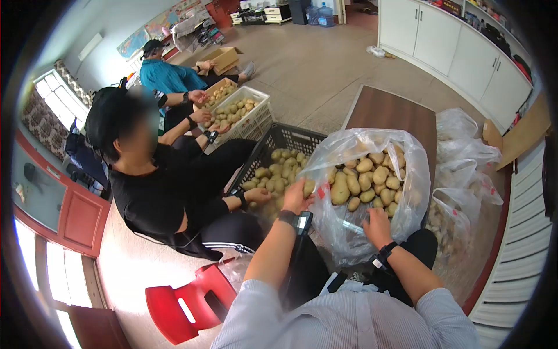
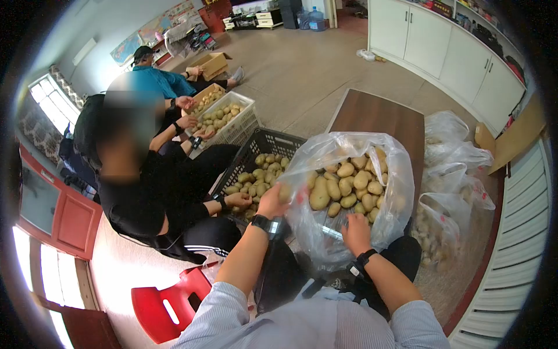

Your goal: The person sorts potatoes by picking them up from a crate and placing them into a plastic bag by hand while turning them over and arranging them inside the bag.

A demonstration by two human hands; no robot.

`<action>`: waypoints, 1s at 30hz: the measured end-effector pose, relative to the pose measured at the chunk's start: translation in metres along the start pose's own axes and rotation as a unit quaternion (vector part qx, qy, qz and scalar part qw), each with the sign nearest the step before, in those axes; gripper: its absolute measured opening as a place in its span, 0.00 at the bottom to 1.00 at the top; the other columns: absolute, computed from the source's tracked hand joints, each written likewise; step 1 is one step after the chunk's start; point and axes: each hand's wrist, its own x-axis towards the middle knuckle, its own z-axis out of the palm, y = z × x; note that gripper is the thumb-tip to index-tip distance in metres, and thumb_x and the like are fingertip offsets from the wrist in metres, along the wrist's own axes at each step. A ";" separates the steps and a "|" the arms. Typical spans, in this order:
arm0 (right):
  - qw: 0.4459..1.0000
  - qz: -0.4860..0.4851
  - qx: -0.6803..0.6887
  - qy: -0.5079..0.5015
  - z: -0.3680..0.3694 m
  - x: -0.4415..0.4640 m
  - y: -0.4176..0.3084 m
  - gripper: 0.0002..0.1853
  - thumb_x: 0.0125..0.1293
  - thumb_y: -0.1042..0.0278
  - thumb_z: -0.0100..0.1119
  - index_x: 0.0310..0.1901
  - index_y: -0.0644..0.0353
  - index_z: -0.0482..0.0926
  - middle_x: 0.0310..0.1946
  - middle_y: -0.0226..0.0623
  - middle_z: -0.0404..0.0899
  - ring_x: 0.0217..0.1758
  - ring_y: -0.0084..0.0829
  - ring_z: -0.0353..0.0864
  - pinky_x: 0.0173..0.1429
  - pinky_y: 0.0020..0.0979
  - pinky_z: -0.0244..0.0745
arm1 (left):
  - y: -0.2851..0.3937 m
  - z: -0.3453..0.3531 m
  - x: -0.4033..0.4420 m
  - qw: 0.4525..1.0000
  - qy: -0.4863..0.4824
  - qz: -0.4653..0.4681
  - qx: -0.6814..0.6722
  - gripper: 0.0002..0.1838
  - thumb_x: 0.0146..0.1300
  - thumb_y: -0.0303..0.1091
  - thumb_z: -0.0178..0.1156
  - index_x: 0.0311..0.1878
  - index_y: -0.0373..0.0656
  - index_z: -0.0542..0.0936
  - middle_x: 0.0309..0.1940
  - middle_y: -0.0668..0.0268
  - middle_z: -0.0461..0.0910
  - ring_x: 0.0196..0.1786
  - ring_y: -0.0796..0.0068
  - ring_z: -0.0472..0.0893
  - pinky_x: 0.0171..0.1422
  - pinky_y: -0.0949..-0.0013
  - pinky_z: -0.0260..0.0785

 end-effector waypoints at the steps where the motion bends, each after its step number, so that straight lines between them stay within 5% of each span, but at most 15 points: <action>1: 0.999 -0.006 -0.048 -0.001 -0.004 -0.002 0.001 0.21 0.56 0.66 0.68 0.51 0.62 0.77 0.49 0.45 0.74 0.55 0.49 0.73 0.57 0.46 0.72 | 0.004 -0.003 -0.002 0.980 0.004 0.141 0.143 0.19 0.73 0.50 0.54 0.54 0.44 0.75 0.37 0.64 0.80 0.28 0.68 0.79 0.28 0.67 0.73; 3: 0.999 0.009 -0.051 -0.006 -0.005 -0.004 0.005 0.22 0.55 0.66 0.69 0.52 0.60 0.78 0.50 0.43 0.72 0.57 0.49 0.71 0.57 0.46 0.72 | 0.014 -0.006 -0.002 0.968 0.096 -0.158 -0.169 0.18 0.73 0.49 0.54 0.54 0.45 0.75 0.39 0.62 0.79 0.31 0.67 0.79 0.29 0.66 0.74; 9: 0.995 -0.006 -0.094 0.021 -0.001 -0.011 0.016 0.23 0.52 0.68 0.68 0.52 0.59 0.77 0.52 0.44 0.71 0.56 0.51 0.71 0.60 0.46 0.70 | -0.005 -0.030 0.006 0.954 0.177 -0.146 -0.194 0.16 0.71 0.47 0.56 0.53 0.49 0.77 0.41 0.62 0.78 0.37 0.62 0.80 0.33 0.64 0.76; 15: 0.989 -0.005 -0.148 0.023 0.007 -0.012 0.023 0.14 0.54 0.72 0.61 0.44 0.59 0.78 0.49 0.43 0.71 0.53 0.52 0.71 0.51 0.48 0.76 | -0.007 -0.041 0.012 0.930 0.244 -0.181 -0.207 0.23 0.71 0.45 0.52 0.54 0.32 0.71 0.38 0.48 0.80 0.32 0.51 0.84 0.28 0.56 0.78; 18: 0.988 -0.024 -0.150 0.032 0.005 -0.012 0.024 0.12 0.55 0.73 0.59 0.42 0.58 0.78 0.49 0.43 0.71 0.52 0.51 0.72 0.50 0.47 0.77 | 0.015 -0.029 0.000 0.949 0.258 -0.174 -0.047 0.23 0.70 0.44 0.53 0.52 0.29 0.73 0.41 0.47 0.81 0.34 0.52 0.85 0.30 0.55 0.79; 21: 0.986 -0.029 -0.164 0.029 0.007 -0.014 0.025 0.09 0.57 0.73 0.58 0.41 0.58 0.78 0.49 0.43 0.72 0.53 0.50 0.72 0.48 0.47 0.78 | -0.009 -0.041 0.012 0.939 0.289 -0.186 -0.026 0.25 0.67 0.49 0.56 0.46 0.30 0.79 0.43 0.50 0.84 0.40 0.55 0.86 0.35 0.56 0.80; 22: 0.984 -0.027 -0.175 0.024 0.010 -0.015 0.028 0.12 0.56 0.73 0.58 0.43 0.58 0.78 0.50 0.43 0.71 0.53 0.51 0.73 0.49 0.47 0.78 | -0.017 -0.049 0.011 0.946 0.229 -0.130 0.190 0.26 0.66 0.52 0.58 0.44 0.33 0.81 0.42 0.52 0.85 0.41 0.55 0.86 0.37 0.56 0.79; 25: 0.985 0.007 -0.168 -0.021 0.013 -0.016 0.029 0.16 0.55 0.73 0.59 0.47 0.56 0.77 0.52 0.44 0.72 0.53 0.51 0.75 0.49 0.48 0.78 | -0.042 -0.072 0.031 0.916 0.172 -0.113 0.344 0.24 0.59 0.58 0.62 0.38 0.43 0.86 0.36 0.57 0.87 0.41 0.54 0.86 0.42 0.56 0.77; 30: 0.988 0.036 -0.132 -0.076 0.014 -0.019 0.032 0.18 0.58 0.73 0.57 0.52 0.56 0.75 0.51 0.46 0.73 0.51 0.50 0.78 0.49 0.50 0.78 | -0.057 -0.087 0.032 0.839 0.144 -0.097 0.515 0.21 0.56 0.55 0.64 0.35 0.45 0.87 0.33 0.58 0.87 0.40 0.54 0.86 0.42 0.55 0.76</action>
